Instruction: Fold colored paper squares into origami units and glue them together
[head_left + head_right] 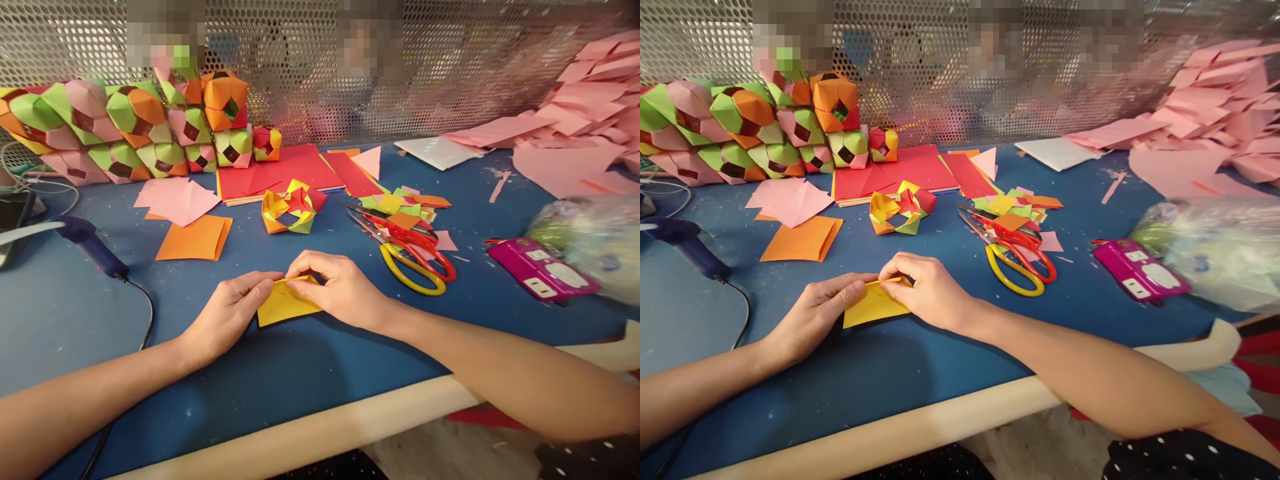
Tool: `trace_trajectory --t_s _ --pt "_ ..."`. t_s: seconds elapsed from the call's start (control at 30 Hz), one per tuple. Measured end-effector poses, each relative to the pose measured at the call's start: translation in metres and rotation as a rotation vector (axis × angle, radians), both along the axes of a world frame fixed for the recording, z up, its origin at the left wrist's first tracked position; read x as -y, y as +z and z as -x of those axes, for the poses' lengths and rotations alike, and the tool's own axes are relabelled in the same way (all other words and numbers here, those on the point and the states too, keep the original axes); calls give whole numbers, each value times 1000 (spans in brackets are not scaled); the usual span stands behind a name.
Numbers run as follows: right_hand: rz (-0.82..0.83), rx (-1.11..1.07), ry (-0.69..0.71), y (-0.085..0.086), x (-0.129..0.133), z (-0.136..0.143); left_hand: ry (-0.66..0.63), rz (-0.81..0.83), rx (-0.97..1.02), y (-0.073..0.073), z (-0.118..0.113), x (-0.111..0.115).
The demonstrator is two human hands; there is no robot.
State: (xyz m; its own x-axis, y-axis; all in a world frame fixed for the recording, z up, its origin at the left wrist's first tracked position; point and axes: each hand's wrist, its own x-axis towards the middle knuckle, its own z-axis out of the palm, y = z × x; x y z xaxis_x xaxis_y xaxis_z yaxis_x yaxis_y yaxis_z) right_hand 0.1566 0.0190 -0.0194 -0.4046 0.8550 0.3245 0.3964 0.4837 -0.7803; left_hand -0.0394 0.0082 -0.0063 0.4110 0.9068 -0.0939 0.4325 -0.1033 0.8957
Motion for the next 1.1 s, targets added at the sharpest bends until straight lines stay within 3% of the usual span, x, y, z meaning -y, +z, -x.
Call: trace_trajectory --t_s 0.33,0.57,0.87,1.0,1.1 --pt "-11 27 2 1 0 0 1 -97 -75 -3 0 1" --pt "73 -18 -13 -1 2 1 7 -20 -53 0 -2 2" --pt "-19 14 34 2 9 3 28 -34 -29 -4 -6 -1" --pt "-7 -20 68 5 7 1 97 42 29 -1 -7 -1" --pt "-51 -19 19 10 5 -1 174 93 95 -1 -8 -1"
